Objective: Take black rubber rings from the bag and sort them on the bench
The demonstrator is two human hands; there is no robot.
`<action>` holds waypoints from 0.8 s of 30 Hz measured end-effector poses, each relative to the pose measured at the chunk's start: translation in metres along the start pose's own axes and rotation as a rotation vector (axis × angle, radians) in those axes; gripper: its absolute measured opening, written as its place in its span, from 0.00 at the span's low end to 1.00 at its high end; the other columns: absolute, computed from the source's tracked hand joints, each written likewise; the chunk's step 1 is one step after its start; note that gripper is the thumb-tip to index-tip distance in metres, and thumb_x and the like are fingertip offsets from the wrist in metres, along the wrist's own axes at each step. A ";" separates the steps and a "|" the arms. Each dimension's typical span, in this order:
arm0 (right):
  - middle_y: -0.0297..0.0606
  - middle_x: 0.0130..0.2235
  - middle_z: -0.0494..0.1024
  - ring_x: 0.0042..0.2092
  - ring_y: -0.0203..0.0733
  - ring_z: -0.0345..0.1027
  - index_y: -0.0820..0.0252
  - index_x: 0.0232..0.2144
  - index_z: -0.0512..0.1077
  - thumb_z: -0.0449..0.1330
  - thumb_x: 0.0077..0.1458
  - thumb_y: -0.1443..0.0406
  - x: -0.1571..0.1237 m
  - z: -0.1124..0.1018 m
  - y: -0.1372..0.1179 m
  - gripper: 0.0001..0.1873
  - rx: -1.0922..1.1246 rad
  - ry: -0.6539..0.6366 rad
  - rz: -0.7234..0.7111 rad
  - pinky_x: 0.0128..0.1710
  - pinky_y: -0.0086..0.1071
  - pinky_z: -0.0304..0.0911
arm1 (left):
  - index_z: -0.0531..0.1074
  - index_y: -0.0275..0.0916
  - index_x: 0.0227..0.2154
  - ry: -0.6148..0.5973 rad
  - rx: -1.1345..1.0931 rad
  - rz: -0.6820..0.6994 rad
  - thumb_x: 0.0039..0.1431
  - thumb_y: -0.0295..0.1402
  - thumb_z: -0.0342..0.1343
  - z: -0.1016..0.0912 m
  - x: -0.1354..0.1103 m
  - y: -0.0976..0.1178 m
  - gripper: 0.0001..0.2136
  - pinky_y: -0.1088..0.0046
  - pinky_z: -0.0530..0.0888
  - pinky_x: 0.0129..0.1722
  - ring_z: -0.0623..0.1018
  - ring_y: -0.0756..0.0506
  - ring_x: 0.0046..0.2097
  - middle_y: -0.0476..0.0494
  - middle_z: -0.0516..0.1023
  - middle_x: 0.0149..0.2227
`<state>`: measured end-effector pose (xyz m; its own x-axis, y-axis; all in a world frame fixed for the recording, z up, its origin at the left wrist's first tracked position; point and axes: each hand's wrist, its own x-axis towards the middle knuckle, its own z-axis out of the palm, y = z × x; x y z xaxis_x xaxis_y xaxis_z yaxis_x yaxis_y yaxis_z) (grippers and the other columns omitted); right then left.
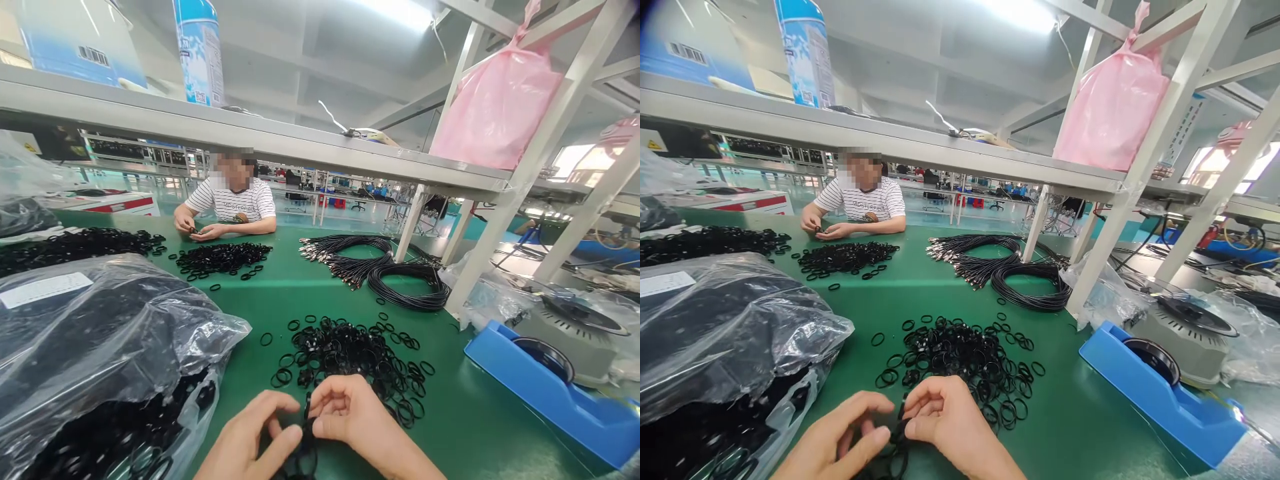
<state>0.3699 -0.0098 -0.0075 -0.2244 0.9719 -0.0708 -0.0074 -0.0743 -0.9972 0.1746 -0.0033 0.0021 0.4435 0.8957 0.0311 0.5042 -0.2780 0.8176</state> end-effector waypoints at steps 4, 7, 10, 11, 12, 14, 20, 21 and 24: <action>0.34 0.28 0.78 0.27 0.32 0.66 0.64 0.27 0.76 0.66 0.36 0.73 0.004 0.000 0.002 0.10 0.080 0.065 -0.036 0.32 0.27 0.61 | 0.73 0.42 0.31 0.001 -0.090 0.001 0.55 0.36 0.55 0.012 0.019 -0.003 0.05 0.76 0.67 0.30 0.71 0.47 0.31 0.52 0.73 0.27; 0.32 0.25 0.76 0.26 0.32 0.66 0.63 0.26 0.74 0.63 0.37 0.73 0.006 -0.005 0.002 0.07 0.021 0.121 -0.037 0.29 0.26 0.60 | 0.74 0.39 0.29 -0.009 -0.255 -0.044 0.53 0.35 0.55 0.014 0.030 -0.003 0.06 0.75 0.67 0.30 0.72 0.47 0.29 0.52 0.73 0.24; 0.32 0.24 0.74 0.27 0.34 0.66 0.63 0.27 0.74 0.60 0.41 0.73 0.007 -0.012 0.000 0.07 -0.048 0.158 -0.035 0.28 0.26 0.58 | 0.74 0.37 0.29 -0.007 -0.404 -0.112 0.51 0.37 0.56 0.011 0.039 -0.005 0.08 0.75 0.68 0.27 0.75 0.46 0.28 0.49 0.77 0.23; 0.32 0.24 0.74 0.27 0.35 0.66 0.63 0.28 0.74 0.59 0.43 0.73 0.007 -0.014 -0.001 0.07 -0.067 0.173 -0.039 0.28 0.27 0.58 | 0.74 0.37 0.30 -0.006 -0.417 -0.122 0.52 0.38 0.56 0.009 0.042 -0.007 0.09 0.75 0.68 0.27 0.77 0.46 0.29 0.47 0.79 0.24; 0.33 0.26 0.74 0.28 0.36 0.67 0.62 0.30 0.75 0.57 0.45 0.74 0.005 -0.015 -0.003 0.09 -0.112 0.197 -0.056 0.30 0.29 0.59 | 0.75 0.38 0.33 -0.002 -0.404 -0.120 0.53 0.39 0.55 0.008 0.044 -0.008 0.11 0.73 0.70 0.28 0.78 0.44 0.31 0.45 0.81 0.27; 0.36 0.32 0.76 0.34 0.39 0.68 0.60 0.32 0.75 0.53 0.49 0.75 0.002 -0.016 -0.007 0.13 -0.325 0.291 -0.171 0.36 0.33 0.60 | 0.76 0.40 0.40 0.048 -0.294 -0.070 0.55 0.38 0.51 0.006 0.046 -0.012 0.13 0.66 0.74 0.40 0.79 0.41 0.41 0.42 0.82 0.39; 0.33 0.35 0.74 0.40 0.42 0.64 0.53 0.33 0.74 0.53 0.50 0.77 -0.009 0.000 -0.006 0.16 -1.027 0.205 -0.454 0.38 0.32 0.61 | 0.78 0.49 0.34 0.182 0.054 0.144 0.54 0.25 0.44 -0.002 0.036 -0.020 0.18 0.57 0.66 0.56 0.71 0.41 0.54 0.49 0.77 0.49; 0.32 0.33 0.74 0.38 0.41 0.64 0.53 0.31 0.74 0.56 0.48 0.76 -0.009 0.004 -0.003 0.14 -1.087 0.130 -0.439 0.37 0.31 0.61 | 0.78 0.48 0.32 0.165 0.069 0.142 0.54 0.25 0.44 -0.004 0.034 -0.019 0.17 0.59 0.69 0.54 0.73 0.42 0.51 0.48 0.78 0.45; 0.31 0.30 0.74 0.35 0.40 0.64 0.55 0.24 0.72 0.60 0.44 0.75 -0.008 0.012 0.004 0.10 -1.190 0.049 -0.381 0.35 0.31 0.59 | 0.76 0.45 0.30 0.076 0.072 0.122 0.57 0.28 0.47 -0.004 0.025 -0.011 0.12 0.65 0.72 0.46 0.75 0.43 0.44 0.48 0.79 0.37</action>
<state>0.3598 -0.0203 -0.0102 -0.3649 0.8963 0.2518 0.8264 0.4364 -0.3557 0.1773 0.0238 -0.0039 0.4488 0.8768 0.1727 0.5032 -0.4077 0.7620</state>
